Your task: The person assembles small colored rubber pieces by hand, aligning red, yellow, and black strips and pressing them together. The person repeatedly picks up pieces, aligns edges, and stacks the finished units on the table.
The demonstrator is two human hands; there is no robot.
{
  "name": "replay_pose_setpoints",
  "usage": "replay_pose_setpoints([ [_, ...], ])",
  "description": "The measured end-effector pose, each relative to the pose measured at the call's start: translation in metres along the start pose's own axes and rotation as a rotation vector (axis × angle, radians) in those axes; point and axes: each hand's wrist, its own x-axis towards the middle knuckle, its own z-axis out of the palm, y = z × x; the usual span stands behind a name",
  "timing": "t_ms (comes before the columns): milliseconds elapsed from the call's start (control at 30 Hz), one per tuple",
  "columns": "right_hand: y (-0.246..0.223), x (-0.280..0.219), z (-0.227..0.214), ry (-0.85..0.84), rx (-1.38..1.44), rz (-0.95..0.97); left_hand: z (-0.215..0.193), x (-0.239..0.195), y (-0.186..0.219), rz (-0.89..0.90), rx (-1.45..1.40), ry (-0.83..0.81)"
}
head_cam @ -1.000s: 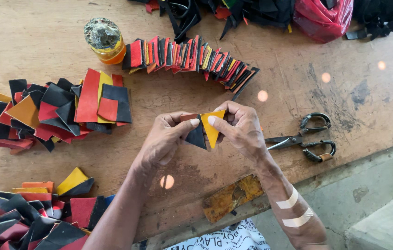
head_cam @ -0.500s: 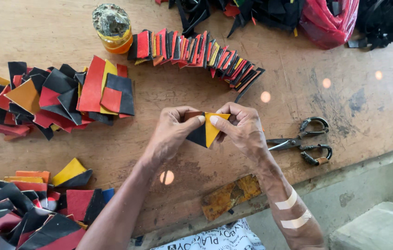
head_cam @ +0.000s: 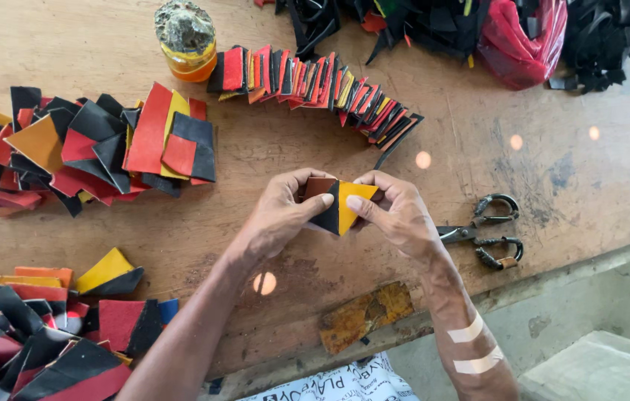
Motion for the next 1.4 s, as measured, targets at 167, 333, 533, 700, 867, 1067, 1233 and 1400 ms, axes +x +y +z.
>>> replay_pose_setpoints([
  [167,0.008,-0.006,0.000,0.035,0.032,-0.005,-0.002,0.000,-0.004,-0.016,-0.146,-0.011],
  [333,0.004,-0.003,0.002,0.030,0.015,0.004,-0.004,0.000,-0.003,-0.021,-0.136,-0.005],
  [533,0.000,0.000,0.004,0.016,-0.005,-0.007,-0.005,0.001,-0.004,-0.019,-0.140,-0.010],
  [700,-0.001,0.001,0.008,0.039,-0.055,0.009,-0.005,0.003,-0.009,-0.040,-0.133,0.017],
  [867,-0.001,0.002,0.013,0.117,-0.134,0.024,0.003,0.007,-0.016,0.058,-0.076,0.096],
  [1067,0.000,-0.006,0.011,0.065,0.091,0.003,0.002,0.004,-0.010,0.043,-0.144,0.119],
  [1233,0.007,-0.016,0.010,0.105,0.081,0.028,0.000,-0.003,0.004,-0.004,-0.195,0.013],
  [1400,0.004,-0.016,0.010,0.105,0.062,0.007,0.002,-0.004,0.011,-0.045,-0.154,0.006],
])
